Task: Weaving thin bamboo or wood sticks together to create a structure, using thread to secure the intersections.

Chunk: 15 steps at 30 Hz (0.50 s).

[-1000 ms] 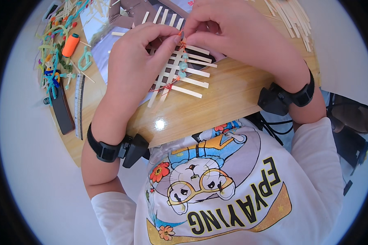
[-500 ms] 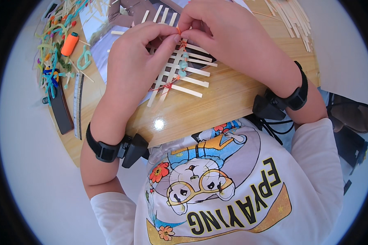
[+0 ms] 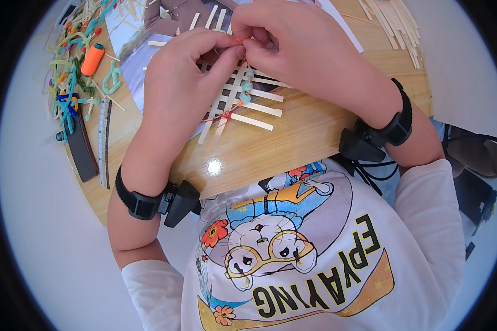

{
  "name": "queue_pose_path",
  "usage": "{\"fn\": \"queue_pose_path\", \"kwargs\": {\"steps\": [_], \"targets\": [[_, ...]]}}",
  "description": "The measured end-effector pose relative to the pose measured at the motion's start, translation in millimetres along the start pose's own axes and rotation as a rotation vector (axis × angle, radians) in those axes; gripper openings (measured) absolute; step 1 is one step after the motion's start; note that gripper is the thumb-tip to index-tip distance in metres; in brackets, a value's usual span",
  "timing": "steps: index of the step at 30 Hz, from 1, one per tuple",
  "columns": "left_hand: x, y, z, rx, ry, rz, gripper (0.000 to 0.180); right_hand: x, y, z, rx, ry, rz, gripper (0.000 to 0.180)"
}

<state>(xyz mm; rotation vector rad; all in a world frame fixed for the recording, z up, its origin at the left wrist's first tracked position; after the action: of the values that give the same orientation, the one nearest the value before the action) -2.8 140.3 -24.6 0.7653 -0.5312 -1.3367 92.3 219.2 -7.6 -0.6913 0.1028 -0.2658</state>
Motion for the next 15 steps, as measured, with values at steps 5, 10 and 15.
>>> {"fn": "queue_pose_path", "kwargs": {"steps": [5, 10, 15], "targets": [[1.0, -1.7, 1.1, 0.046, 0.017, 0.026, 0.015, -3.0, -0.4, -3.7, -0.003, -0.031, 0.02, 0.009], [0.3, 1.8, 3.8, 0.043, 0.047, -0.012, 0.014, -1.3, 1.3, 21.7, -0.134, -0.163, -0.133, 0.009], [-0.1, 6.0, 4.2, -0.007, 0.046, -0.042, 0.012, -3.5, 15.0, 23.9, -0.818, -0.163, -0.142, 0.004]]}}
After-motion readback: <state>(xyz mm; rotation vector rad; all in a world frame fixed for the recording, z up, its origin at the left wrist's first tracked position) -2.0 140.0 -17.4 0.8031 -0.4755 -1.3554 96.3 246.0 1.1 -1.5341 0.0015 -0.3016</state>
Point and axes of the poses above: each hand's wrist, its own x-axis away from the middle knuckle, its own z-axis out of the back of the hand, y = z × x, the point moved 9 cm from there along -x, towards the middle knuckle, and after that the axes turned 10 degrees about -y, right-handed, at the moved point
